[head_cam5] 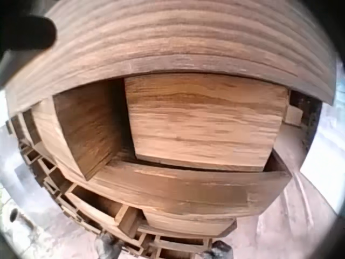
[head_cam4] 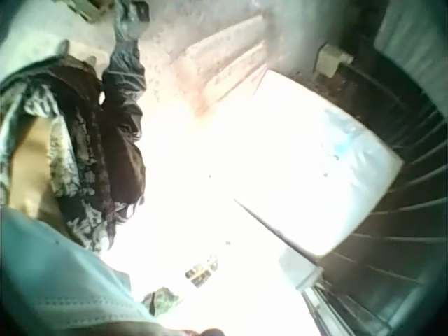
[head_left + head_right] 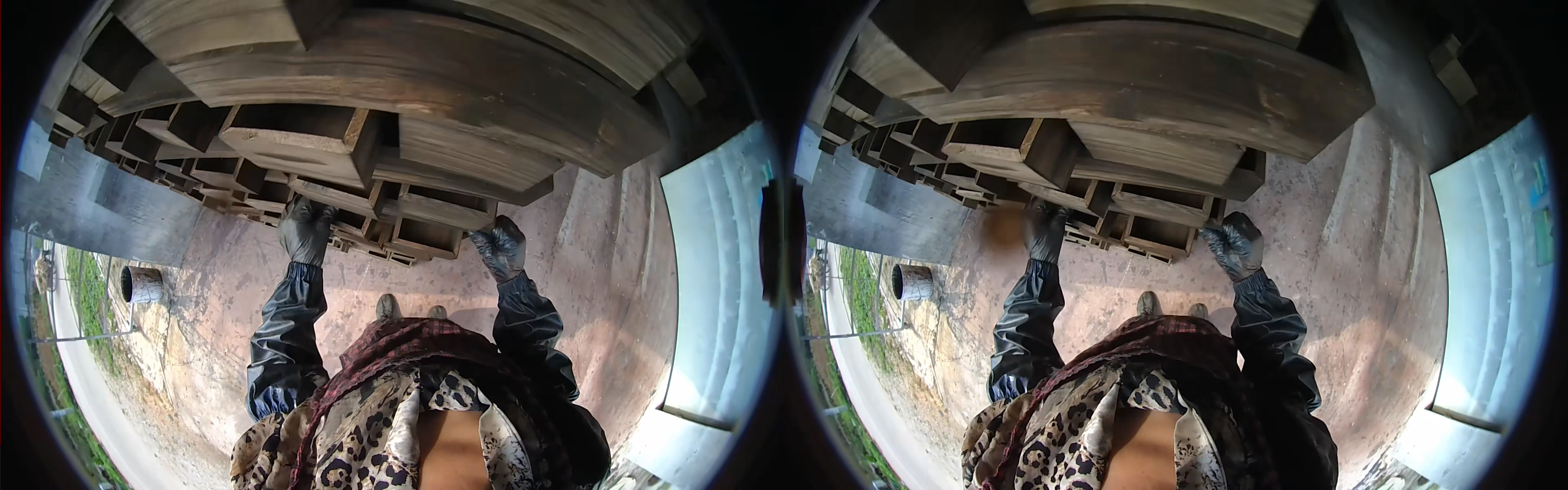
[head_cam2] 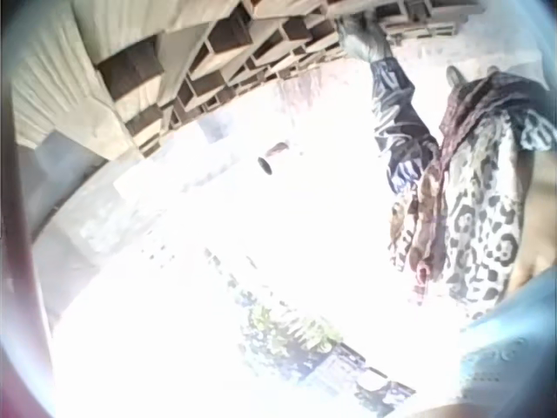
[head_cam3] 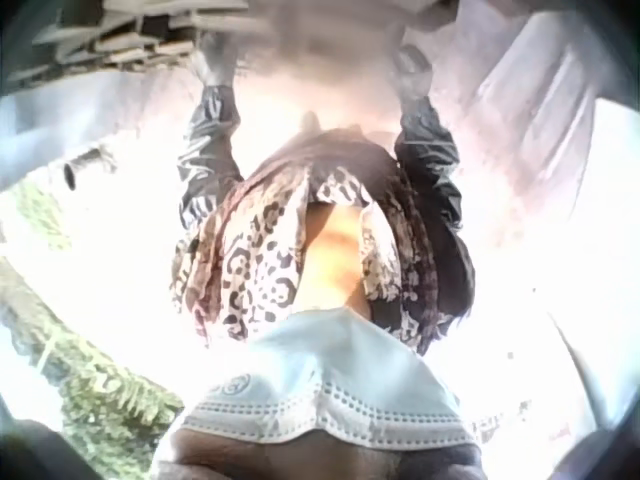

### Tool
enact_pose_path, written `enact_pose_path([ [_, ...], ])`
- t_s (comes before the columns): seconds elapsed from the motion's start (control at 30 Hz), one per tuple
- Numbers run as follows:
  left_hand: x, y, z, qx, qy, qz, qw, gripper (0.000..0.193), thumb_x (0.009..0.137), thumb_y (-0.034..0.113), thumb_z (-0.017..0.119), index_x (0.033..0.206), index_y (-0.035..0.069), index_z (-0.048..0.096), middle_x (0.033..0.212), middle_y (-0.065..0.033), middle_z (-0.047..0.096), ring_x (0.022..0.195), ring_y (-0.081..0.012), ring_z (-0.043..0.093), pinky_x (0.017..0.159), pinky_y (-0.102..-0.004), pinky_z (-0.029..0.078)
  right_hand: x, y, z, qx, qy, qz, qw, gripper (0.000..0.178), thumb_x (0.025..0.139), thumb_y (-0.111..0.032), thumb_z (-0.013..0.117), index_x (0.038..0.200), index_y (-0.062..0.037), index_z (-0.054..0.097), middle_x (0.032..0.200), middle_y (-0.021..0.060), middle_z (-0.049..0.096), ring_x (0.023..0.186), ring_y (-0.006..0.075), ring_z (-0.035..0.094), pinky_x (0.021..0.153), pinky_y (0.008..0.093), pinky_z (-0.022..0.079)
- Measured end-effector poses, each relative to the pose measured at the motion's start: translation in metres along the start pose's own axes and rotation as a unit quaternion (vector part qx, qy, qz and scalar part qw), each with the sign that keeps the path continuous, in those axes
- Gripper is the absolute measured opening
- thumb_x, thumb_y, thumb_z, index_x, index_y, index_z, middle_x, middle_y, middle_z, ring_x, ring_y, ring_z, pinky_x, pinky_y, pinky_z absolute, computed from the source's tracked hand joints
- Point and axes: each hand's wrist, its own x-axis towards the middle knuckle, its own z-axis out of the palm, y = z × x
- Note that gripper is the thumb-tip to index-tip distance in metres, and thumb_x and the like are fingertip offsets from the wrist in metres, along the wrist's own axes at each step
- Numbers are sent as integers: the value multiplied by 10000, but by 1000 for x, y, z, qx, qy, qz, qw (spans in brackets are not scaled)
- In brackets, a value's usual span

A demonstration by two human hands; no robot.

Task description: The person picks up wooden planks and small wooden boxes from a stack and a wire rack. They arrange the planks and boxes on the wire rack, stacking them in rows. The person moves between the wood stack and the rack repeatedly to organize the materials.

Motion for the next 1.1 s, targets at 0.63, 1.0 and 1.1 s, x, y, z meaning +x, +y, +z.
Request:
enact_pose_path([
  [0.63,-48,-87,15,-214,-220,-94,947,471,544,-96,634,990,2,521,882,-100,582,740,-198,564,651,-328,497,-68,-26,74,199,-292,238,905,188,866,-161,443,835,-19,561,640,64,527,599,183,542,572,298,460],
  [1.0,-78,-61,34,-287,-174,-200,921,362,654,-66,555,1003,25,530,907,-68,577,730,-153,552,615,-316,494,-76,-7,49,417,-354,208,811,236,901,-192,383,844,-17,532,671,59,533,631,162,517,592,294,419],
  [1.1,-98,-18,64,-225,-184,-207,934,355,658,-57,556,1002,25,531,907,-67,578,728,-152,551,615,-315,492,-94,30,7,433,-300,124,841,251,894,-213,402,849,-7,538,673,84,534,598,174,529,563,306,413],
])
